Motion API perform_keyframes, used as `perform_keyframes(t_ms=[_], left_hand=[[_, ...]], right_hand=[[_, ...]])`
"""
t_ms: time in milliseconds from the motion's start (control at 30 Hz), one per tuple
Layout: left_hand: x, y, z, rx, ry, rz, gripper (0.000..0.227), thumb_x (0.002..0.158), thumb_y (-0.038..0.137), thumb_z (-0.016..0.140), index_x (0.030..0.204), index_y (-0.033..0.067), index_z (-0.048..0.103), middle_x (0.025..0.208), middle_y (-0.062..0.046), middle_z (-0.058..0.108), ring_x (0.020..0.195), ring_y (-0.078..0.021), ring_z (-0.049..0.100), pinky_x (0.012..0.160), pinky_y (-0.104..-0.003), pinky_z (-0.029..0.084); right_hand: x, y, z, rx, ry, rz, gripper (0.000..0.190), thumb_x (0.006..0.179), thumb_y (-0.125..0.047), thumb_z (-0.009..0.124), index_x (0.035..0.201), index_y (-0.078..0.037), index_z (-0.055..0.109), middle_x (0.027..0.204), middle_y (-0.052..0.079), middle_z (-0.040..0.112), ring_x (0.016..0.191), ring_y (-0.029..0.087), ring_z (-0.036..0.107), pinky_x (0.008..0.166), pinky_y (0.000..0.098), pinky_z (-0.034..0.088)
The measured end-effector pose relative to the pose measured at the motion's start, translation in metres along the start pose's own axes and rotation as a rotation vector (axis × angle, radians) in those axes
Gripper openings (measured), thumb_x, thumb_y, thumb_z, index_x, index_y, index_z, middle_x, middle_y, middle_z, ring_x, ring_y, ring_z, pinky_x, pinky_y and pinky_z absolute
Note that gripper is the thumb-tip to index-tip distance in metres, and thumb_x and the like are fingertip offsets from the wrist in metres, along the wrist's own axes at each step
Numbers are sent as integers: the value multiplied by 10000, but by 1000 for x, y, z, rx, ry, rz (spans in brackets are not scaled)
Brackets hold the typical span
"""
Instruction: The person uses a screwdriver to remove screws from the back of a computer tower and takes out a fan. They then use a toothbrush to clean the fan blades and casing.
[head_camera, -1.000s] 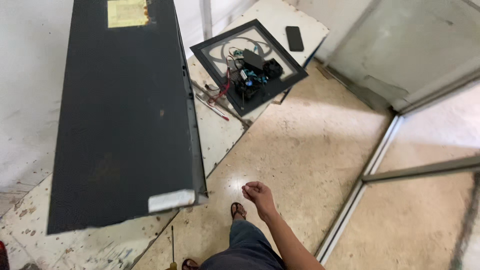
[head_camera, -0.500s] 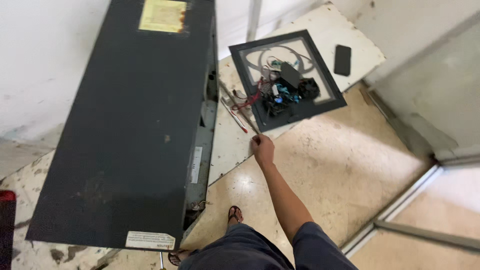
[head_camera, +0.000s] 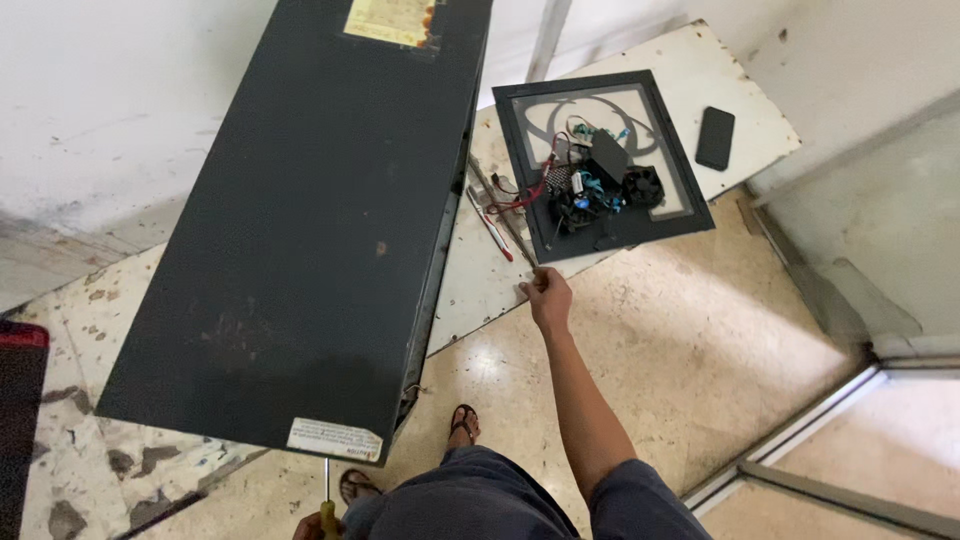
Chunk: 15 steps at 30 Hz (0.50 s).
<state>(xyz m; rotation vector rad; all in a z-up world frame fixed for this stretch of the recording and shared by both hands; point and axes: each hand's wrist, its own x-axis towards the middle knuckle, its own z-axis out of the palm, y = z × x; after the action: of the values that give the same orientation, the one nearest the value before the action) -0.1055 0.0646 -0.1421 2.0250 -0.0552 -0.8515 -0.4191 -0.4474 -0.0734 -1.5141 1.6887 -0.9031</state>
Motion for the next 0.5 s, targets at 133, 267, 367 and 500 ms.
perform_keyframes(t_ms=[133, 267, 367, 500], left_hand=[[33, -11, -26, 57, -270, 150, 226, 914, 88, 727, 1126, 13, 755, 876, -184, 838, 797, -260, 768, 772, -322, 540], [-18, 125, -37, 259, -282, -152, 283, 896, 66, 805, 1146, -53, 746, 923, -219, 729, 912, -255, 619, 842, -397, 464], [-4, 143, -51, 282, -470, -129, 293, 976, 117, 666, 1257, 36, 670, 1101, -211, 664, 992, -383, 661, 868, -560, 484], [15, 147, -74, 398, -690, 118, 305, 916, 43, 697, 1217, 80, 658, 1029, -104, 636, 948, -237, 599, 861, -314, 395]], right_hand=[[-52, -8, -28, 60, 162, 145, 317, 843, -251, 847, 1105, -119, 726, 839, -7, 658, 760, 119, 608, 732, 313, 481], [-147, -56, -46, 159, 138, 307, 240, 927, -221, 768, 1123, -89, 729, 747, -14, 582, 695, 116, 541, 676, 333, 442], [-210, -61, -33, 204, 66, 353, 175, 949, -143, 736, 1113, -83, 739, 691, -18, 509, 633, 110, 462, 600, 322, 392], [-291, -93, -11, 319, -204, 344, 199, 983, -141, 653, 1156, -108, 746, 855, 31, 683, 806, 159, 650, 719, 335, 530]])
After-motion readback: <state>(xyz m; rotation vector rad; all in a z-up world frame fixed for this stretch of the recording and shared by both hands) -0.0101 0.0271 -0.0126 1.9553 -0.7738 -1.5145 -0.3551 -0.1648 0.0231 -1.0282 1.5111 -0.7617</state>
